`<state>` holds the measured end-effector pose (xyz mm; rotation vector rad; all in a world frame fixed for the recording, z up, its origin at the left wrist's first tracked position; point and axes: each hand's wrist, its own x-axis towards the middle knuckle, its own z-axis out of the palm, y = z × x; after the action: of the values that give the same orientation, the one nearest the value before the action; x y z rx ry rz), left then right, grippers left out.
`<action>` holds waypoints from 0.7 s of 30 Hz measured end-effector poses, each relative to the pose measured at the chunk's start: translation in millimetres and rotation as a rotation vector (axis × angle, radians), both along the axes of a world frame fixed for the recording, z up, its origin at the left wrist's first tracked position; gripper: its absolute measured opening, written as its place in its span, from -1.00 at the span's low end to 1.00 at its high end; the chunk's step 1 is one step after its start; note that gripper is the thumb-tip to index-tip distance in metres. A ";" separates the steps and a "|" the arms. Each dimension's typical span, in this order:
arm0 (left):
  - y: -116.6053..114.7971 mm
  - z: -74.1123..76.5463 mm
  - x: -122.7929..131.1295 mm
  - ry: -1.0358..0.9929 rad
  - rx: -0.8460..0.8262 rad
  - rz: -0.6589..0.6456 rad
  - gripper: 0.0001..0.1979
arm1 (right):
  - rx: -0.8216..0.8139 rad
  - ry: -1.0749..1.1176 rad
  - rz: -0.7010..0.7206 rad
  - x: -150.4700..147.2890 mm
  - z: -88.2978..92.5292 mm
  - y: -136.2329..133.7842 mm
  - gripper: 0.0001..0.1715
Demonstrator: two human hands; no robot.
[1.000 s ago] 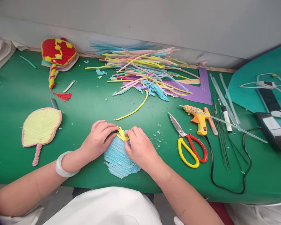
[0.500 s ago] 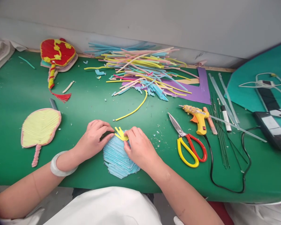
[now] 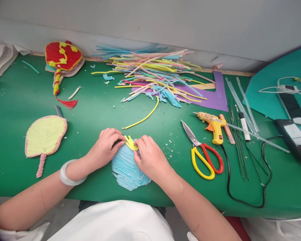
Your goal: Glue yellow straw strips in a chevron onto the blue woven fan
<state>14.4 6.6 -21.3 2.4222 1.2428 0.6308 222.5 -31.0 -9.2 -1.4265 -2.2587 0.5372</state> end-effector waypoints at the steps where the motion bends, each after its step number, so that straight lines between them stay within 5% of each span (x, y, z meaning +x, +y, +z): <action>1: 0.0 -0.2 0.3 0.008 0.007 0.000 -0.88 | 0.001 -0.002 0.000 0.0 0.1 -0.1 -0.87; 21: 0.8 10.4 -2.9 -0.106 0.003 0.065 -0.87 | -0.033 0.120 -0.021 8.2 11.9 0.9 -0.81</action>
<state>11.5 7.4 -10.9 2.3258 1.2820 0.7694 230.7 -30.1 2.7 -1.3939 -2.1476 0.6384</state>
